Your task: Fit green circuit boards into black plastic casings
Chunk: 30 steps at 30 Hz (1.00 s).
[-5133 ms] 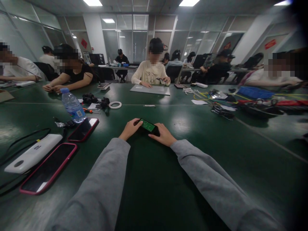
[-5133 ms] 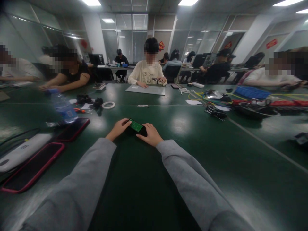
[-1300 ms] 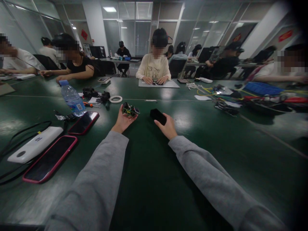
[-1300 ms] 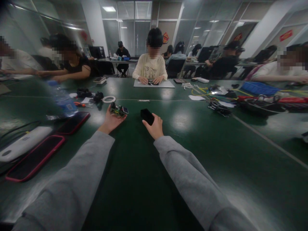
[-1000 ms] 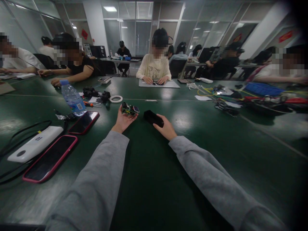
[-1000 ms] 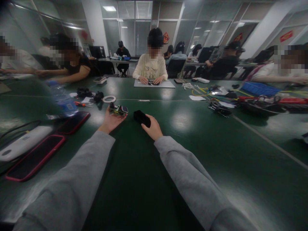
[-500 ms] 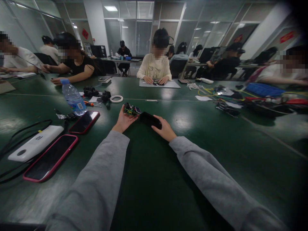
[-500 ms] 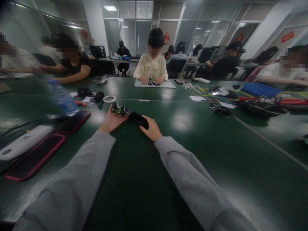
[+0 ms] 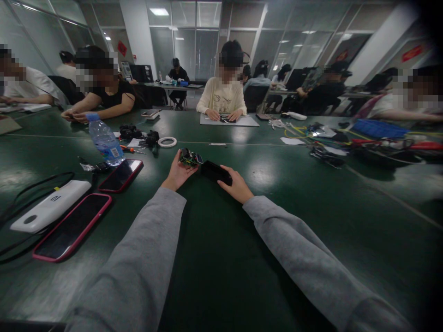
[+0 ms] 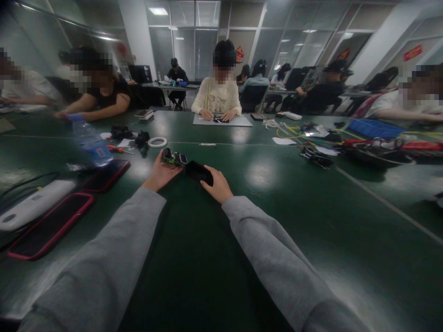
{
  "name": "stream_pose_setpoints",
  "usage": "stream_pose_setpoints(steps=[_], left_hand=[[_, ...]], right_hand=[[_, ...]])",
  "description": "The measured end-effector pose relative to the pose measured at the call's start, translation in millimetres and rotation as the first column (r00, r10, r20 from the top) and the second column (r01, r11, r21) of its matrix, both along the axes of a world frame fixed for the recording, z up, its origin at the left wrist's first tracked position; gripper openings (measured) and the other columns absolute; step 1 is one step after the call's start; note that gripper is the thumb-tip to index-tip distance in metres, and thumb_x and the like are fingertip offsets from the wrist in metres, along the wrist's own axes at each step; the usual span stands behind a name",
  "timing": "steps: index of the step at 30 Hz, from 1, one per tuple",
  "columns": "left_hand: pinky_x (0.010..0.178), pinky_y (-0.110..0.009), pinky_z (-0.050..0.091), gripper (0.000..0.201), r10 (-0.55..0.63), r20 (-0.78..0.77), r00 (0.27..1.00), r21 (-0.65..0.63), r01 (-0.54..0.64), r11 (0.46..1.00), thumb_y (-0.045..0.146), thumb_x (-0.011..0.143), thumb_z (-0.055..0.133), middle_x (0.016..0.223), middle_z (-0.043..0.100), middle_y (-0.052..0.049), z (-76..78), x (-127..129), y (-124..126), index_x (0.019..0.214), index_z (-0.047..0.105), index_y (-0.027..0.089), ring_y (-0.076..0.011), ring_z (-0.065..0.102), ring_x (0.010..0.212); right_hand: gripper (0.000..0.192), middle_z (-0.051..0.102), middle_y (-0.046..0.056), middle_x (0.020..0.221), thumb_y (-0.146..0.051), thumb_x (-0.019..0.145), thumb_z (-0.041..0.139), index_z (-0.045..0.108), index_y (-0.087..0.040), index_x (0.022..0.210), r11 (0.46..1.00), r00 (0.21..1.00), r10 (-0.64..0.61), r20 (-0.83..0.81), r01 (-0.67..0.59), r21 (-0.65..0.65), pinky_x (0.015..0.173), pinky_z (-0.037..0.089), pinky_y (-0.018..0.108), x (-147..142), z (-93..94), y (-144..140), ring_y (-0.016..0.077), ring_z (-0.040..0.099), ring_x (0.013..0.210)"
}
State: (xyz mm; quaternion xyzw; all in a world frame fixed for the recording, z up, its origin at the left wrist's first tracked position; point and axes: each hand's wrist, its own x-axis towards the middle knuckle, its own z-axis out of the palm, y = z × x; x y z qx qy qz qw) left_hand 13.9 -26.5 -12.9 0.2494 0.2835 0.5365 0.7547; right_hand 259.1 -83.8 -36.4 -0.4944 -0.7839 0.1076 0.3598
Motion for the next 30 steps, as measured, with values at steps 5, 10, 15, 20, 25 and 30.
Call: stream_pose_setpoints(steps=[5, 10, 15, 20, 25, 30], left_hand=[[0.093, -0.037, 0.045, 0.046, 0.000, -0.008, 1.000, 0.027, 0.000, 1.000, 0.060, 0.074, 0.060, 0.091, 0.070, -0.010, -0.7, -0.5, -0.1, 0.093, 0.066, 0.018, -0.0237, 0.064, 0.095], [0.095, -0.038, 0.044, 0.043, -0.003, 0.015, 1.000, 0.035, 0.002, 0.999, 0.058, 0.074, 0.062, 0.092, 0.071, -0.009, -0.5, -0.6, -0.5, 0.092, 0.066, 0.019, -0.0239, 0.064, 0.099], [0.096, -0.038, 0.044, 0.045, -0.029, 0.007, 1.000, 0.067, 0.028, 0.997, 0.059, 0.074, 0.061, 0.094, 0.071, -0.009, -1.0, -0.9, -0.4, 0.094, 0.067, 0.019, -0.0244, 0.063, 0.101], [0.097, -0.037, 0.043, 0.047, -0.010, -0.005, 1.000, 0.082, 0.010, 0.997, 0.058, 0.074, 0.062, 0.092, 0.071, -0.008, 1.5, 0.9, -3.6, 0.101, 0.066, 0.020, -0.0227, 0.064, 0.099], [0.096, -0.036, 0.044, 0.044, 0.036, 0.003, 0.999, 0.087, -0.036, 0.996, 0.054, 0.075, 0.064, 0.092, 0.070, -0.006, 4.4, 3.0, -6.1, 0.104, 0.063, 0.021, -0.0199, 0.065, 0.096], [0.095, -0.035, 0.045, 0.044, 0.046, 0.003, 0.999, 0.105, -0.046, 0.993, 0.051, 0.075, 0.066, 0.093, 0.069, -0.007, 4.3, 3.2, -7.0, 0.106, 0.063, 0.020, -0.0192, 0.065, 0.094]], right_hand=[[0.060, 0.052, 0.008, 0.128, -0.031, 0.082, 0.061, 0.040, -0.022, 0.138, 1.000, 1.000, -0.005, 0.007, 0.005, -0.005, 0.095, 0.045, 0.045, -1.1, 2.1, -2.0, 0.0250, 0.053, 0.108], [0.060, 0.053, 0.008, 0.128, -0.031, 0.082, 0.061, 0.041, -0.021, 0.137, 1.000, 1.000, -0.001, 0.004, 0.001, 0.007, 0.097, 0.044, 0.045, -1.2, 0.9, -1.2, 0.0250, 0.053, 0.109], [0.060, 0.053, 0.009, 0.128, -0.031, 0.082, 0.060, 0.040, -0.021, 0.138, 1.000, 1.000, 0.008, 0.012, -0.008, 0.007, 0.097, 0.044, 0.044, 0.2, -0.5, 0.5, 0.0246, 0.052, 0.109], [0.060, 0.052, 0.009, 0.129, -0.032, 0.082, 0.060, 0.040, -0.021, 0.138, 1.000, 1.000, 0.002, 0.013, -0.002, 0.007, 0.098, 0.043, 0.045, -0.3, 0.8, -0.8, 0.0248, 0.052, 0.110], [0.059, 0.052, 0.009, 0.129, -0.032, 0.082, 0.059, 0.040, -0.022, 0.138, 1.000, 1.000, 0.005, 0.005, -0.005, 0.001, 0.097, 0.044, 0.045, -1.7, 2.5, -2.2, 0.0248, 0.053, 0.109], [0.059, 0.051, 0.008, 0.129, -0.032, 0.083, 0.059, 0.040, -0.023, 0.138, 1.000, 1.000, 0.008, 0.006, -0.008, -0.002, 0.097, 0.043, 0.046, -1.5, 3.0, -2.8, 0.0251, 0.052, 0.111]])
